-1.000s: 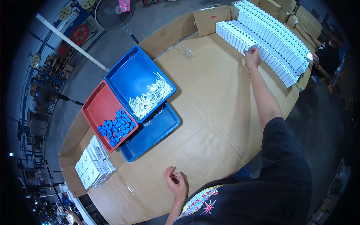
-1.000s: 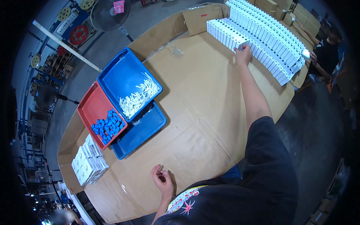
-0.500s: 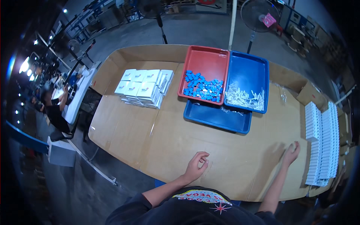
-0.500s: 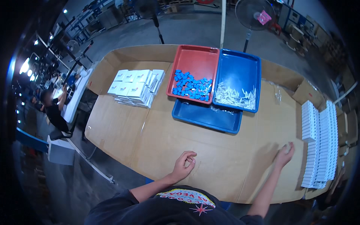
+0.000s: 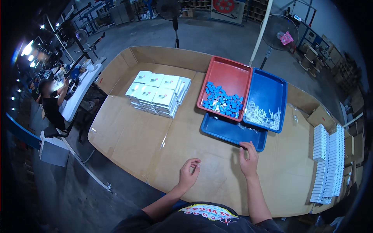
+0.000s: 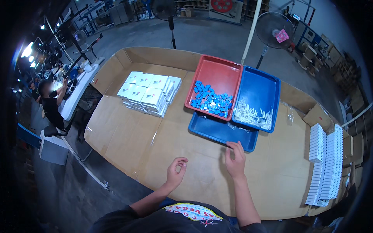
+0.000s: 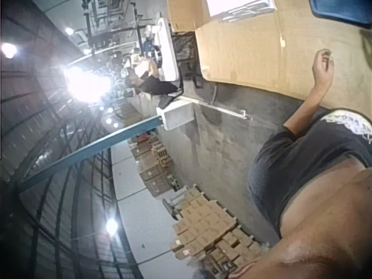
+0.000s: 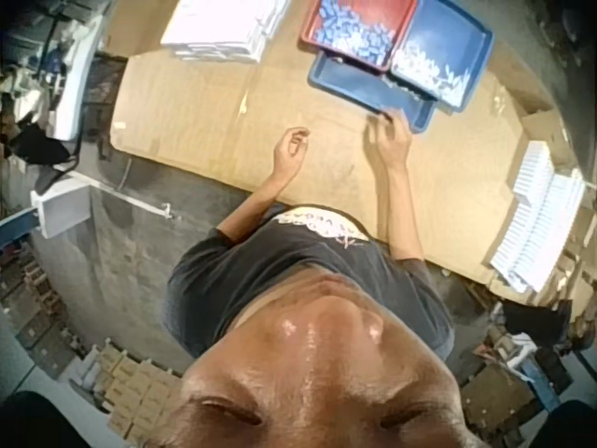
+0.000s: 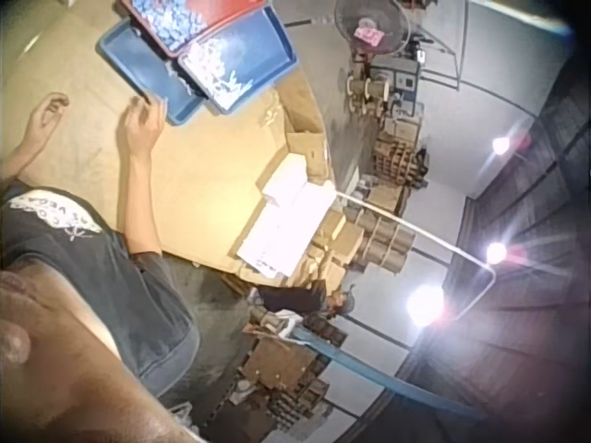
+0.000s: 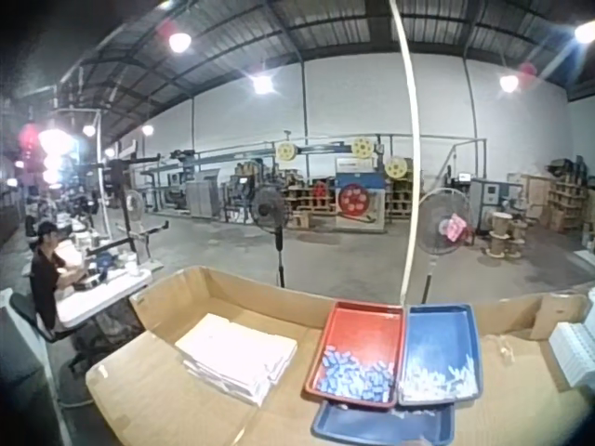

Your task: Packing small electronic or plastic components into plastic bags and placing them into white retail boxes.

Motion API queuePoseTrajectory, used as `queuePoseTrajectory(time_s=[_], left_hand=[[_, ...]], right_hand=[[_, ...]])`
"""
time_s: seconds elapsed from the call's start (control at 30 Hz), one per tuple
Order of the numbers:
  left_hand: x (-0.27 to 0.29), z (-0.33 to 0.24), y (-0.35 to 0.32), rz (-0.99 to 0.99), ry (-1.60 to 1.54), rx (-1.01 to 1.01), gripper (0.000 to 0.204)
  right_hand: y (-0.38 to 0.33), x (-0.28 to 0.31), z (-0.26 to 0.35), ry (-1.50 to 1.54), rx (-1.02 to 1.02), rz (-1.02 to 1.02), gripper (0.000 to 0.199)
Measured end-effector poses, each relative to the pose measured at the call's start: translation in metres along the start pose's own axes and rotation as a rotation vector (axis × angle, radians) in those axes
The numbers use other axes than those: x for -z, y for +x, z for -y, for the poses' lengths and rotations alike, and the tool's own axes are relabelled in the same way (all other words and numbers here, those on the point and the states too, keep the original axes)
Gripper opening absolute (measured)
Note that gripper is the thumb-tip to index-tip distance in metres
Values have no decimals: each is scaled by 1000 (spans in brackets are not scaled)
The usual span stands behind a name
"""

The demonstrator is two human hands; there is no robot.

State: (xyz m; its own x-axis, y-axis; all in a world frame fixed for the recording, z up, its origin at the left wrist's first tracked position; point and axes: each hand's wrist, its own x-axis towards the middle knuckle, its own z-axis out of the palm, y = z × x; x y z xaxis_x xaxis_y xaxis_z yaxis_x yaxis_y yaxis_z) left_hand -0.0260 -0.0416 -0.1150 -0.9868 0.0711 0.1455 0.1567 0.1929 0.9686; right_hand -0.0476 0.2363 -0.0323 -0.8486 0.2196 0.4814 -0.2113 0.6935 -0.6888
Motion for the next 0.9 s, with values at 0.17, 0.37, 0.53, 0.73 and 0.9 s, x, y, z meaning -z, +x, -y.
queuePoseTrajectory(time_s=[0.17, 0.37, 0.53, 0.73, 0.9], left_hand=[[2, -8, 2, 7, 125, -4, 20], [0, -4, 4, 77, 141, 11, 20], [0, -4, 7, 177, 318, -10, 24], [4, 14, -2, 189, 348, -31, 30], [4, 10, -19, 142, 464, -15, 41]], right_hand=[[83, -35, 26, 80, 184, 118, 16], [197, -72, 40, 41, 388, 289, 19], [287, -120, 27, -1, 518, 356, 23], [372, -222, 18, -197, 579, 587, 27], [412, -302, 35, -418, 431, 945, 26]])
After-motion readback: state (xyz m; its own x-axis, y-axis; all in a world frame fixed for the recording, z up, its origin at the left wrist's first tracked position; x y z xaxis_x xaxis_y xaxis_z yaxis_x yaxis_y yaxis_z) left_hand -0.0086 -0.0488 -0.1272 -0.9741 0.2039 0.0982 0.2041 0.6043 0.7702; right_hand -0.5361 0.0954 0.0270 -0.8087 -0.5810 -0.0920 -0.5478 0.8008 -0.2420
